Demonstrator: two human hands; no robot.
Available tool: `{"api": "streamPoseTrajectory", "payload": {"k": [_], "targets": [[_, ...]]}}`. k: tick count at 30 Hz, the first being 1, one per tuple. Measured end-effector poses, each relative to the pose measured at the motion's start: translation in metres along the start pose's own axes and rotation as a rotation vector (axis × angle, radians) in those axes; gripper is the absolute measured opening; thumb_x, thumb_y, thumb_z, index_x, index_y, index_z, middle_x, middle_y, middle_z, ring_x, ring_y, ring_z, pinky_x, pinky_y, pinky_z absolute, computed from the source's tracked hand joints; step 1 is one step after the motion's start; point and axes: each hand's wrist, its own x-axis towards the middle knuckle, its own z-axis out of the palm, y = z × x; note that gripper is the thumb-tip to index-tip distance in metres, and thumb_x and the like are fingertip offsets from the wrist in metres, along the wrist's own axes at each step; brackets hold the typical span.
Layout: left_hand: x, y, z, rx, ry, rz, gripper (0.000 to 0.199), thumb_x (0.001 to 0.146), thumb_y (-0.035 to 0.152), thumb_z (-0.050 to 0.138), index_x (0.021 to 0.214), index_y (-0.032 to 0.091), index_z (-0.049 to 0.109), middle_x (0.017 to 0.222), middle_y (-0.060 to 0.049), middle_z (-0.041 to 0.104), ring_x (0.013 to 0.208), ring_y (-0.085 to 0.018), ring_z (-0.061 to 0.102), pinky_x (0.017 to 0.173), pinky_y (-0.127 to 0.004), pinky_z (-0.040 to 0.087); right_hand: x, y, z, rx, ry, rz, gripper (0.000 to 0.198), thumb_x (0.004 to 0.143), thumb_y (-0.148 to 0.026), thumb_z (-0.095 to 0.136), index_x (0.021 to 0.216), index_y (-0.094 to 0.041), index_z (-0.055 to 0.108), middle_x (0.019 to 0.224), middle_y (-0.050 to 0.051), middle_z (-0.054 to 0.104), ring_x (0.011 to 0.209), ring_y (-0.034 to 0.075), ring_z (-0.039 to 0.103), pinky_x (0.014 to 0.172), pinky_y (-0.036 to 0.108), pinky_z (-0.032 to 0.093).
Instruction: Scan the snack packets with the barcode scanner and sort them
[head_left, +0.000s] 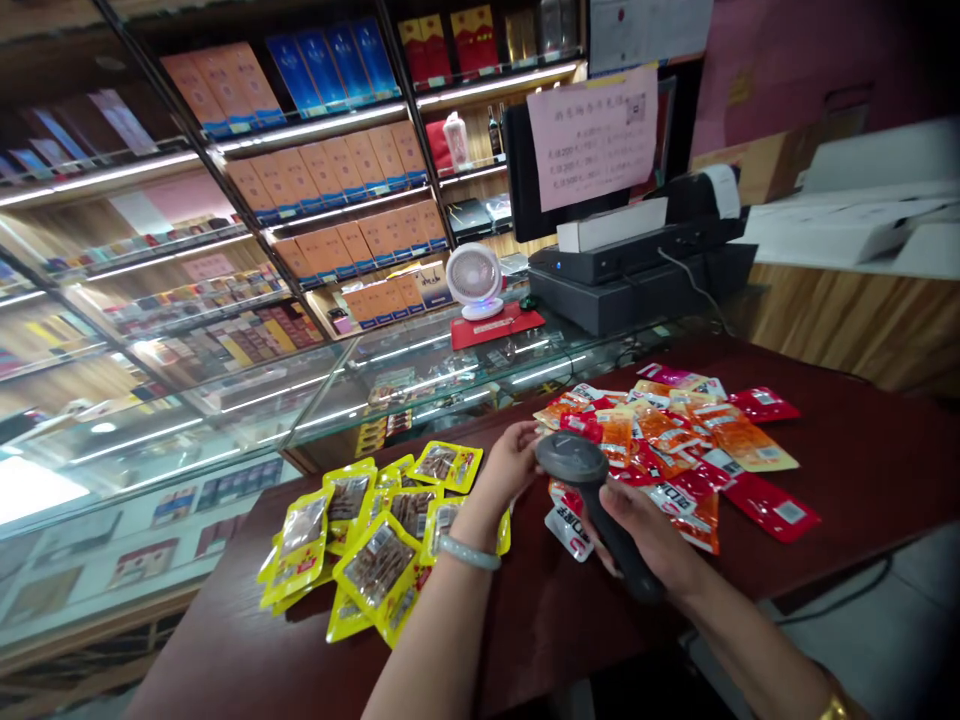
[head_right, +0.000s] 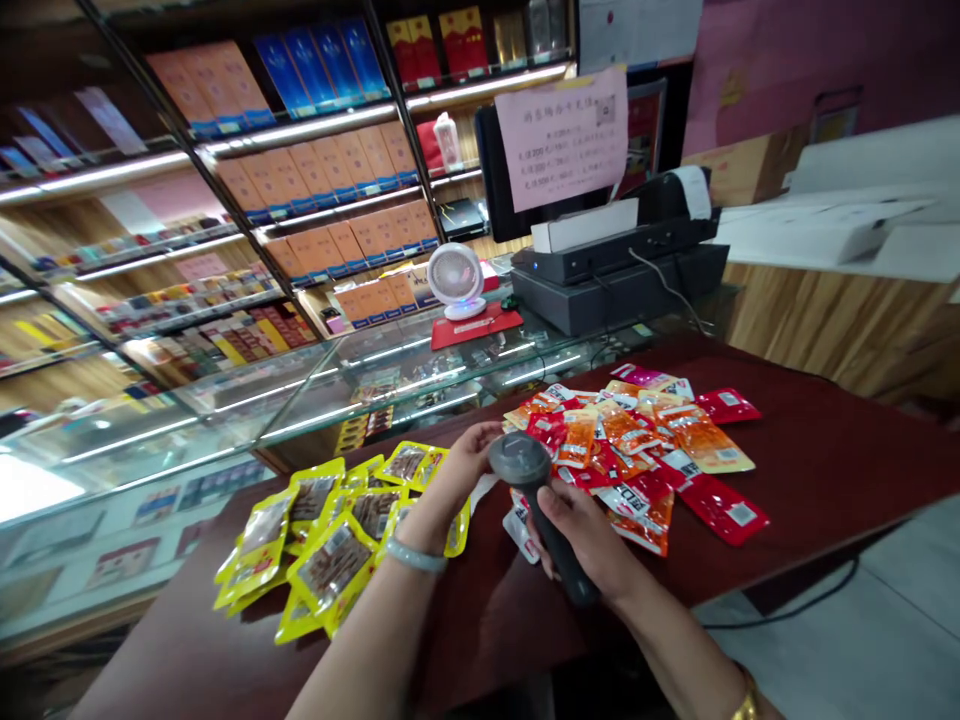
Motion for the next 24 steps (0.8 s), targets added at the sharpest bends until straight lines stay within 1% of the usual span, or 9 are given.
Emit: {"api": "streamPoseTrajectory", "payload": {"k": [2,5,8,11,14,17,19,21,24], "targets": [[-0.007,0.006,-0.007,0.077,-0.037,0.093,0.033,0.08,0.021,0.065,0.113,0.018,0.063,0.107,-0.01,0.072,0.091,-0.017,0.068,0.078,-0.029,0.054,-0.004,-0.001,-0.002,0.028,0.021,0.004,0.05,0.08,-0.067,0.063,0.077,-0.018,0.055,0.056,-0.001,0.059,0.036,0.009,0.05,0.034,0.019,0.04],[-0.031,0.009,-0.044,0.488,-0.007,0.149,0.04,0.078,0.021,0.069,0.118,0.021,0.065,0.118,-0.011,0.069,0.108,-0.023,0.064,0.095,-0.036,0.048,-0.007,0.001,-0.002,0.1,0.028,0.057,0.051,0.076,-0.068,0.068,0.08,-0.018,0.056,0.057,-0.001,0.06,0.037,0.009,0.051,0.033,0.019,0.04],[-0.062,0.007,-0.086,1.018,0.029,-0.004,0.04,0.075,0.026,0.072,0.114,0.022,0.069,0.119,-0.013,0.068,0.115,-0.031,0.058,0.102,-0.044,0.041,-0.009,0.009,0.003,0.141,-0.007,0.134,0.052,0.076,-0.067,0.069,0.09,-0.018,0.059,0.058,-0.002,0.061,0.038,0.009,0.051,0.034,0.018,0.041],[-0.085,0.003,-0.108,1.314,-0.002,-0.149,0.046,0.068,0.037,0.077,0.111,0.024,0.071,0.12,-0.015,0.065,0.118,-0.038,0.052,0.1,-0.051,0.037,-0.008,0.021,0.008,0.144,-0.055,0.163,0.05,0.079,-0.065,0.067,0.093,-0.017,0.059,0.058,-0.003,0.059,0.038,0.009,0.051,0.034,0.017,0.04],[-0.093,0.0,-0.111,1.37,-0.047,-0.161,0.056,0.061,0.045,0.081,0.111,0.024,0.068,0.122,-0.015,0.062,0.119,-0.038,0.049,0.1,-0.049,0.035,-0.008,0.029,0.011,0.134,-0.091,0.158,0.05,0.081,-0.064,0.066,0.097,-0.017,0.06,0.059,-0.003,0.059,0.038,0.008,0.05,0.034,0.017,0.04],[-0.09,0.0,-0.108,1.38,-0.045,-0.161,0.056,0.058,0.046,0.083,0.105,0.021,0.065,0.119,-0.014,0.062,0.118,-0.036,0.05,0.099,-0.045,0.035,-0.01,0.031,0.013,0.122,-0.1,0.168,0.051,0.08,-0.064,0.067,0.098,-0.017,0.059,0.059,-0.003,0.058,0.038,0.009,0.05,0.034,0.017,0.04],[-0.088,0.0,-0.106,1.338,-0.037,-0.174,0.051,0.063,0.046,0.08,0.103,0.02,0.062,0.109,-0.013,0.066,0.11,-0.034,0.056,0.093,-0.041,0.038,-0.012,0.03,0.013,0.116,-0.094,0.172,0.049,0.08,-0.064,0.067,0.094,-0.017,0.058,0.058,-0.003,0.058,0.037,0.009,0.05,0.034,0.017,0.039],[-0.086,-0.001,-0.107,1.236,-0.024,-0.181,0.04,0.073,0.044,0.072,0.103,0.021,0.059,0.097,-0.01,0.069,0.097,-0.029,0.063,0.084,-0.036,0.042,-0.013,0.03,0.012,0.113,-0.092,0.173,0.048,0.082,-0.063,0.066,0.092,-0.017,0.058,0.058,-0.003,0.058,0.037,0.008,0.05,0.034,0.017,0.039],[-0.079,-0.012,-0.107,1.027,0.064,-0.136,0.022,0.085,0.038,0.06,0.1,0.022,0.057,0.086,-0.006,0.068,0.082,-0.023,0.064,0.073,-0.03,0.042,-0.014,0.03,0.011,0.106,-0.085,0.175,0.046,0.084,-0.062,0.064,0.091,-0.017,0.057,0.059,-0.003,0.059,0.039,0.008,0.051,0.035,0.017,0.039]]}}
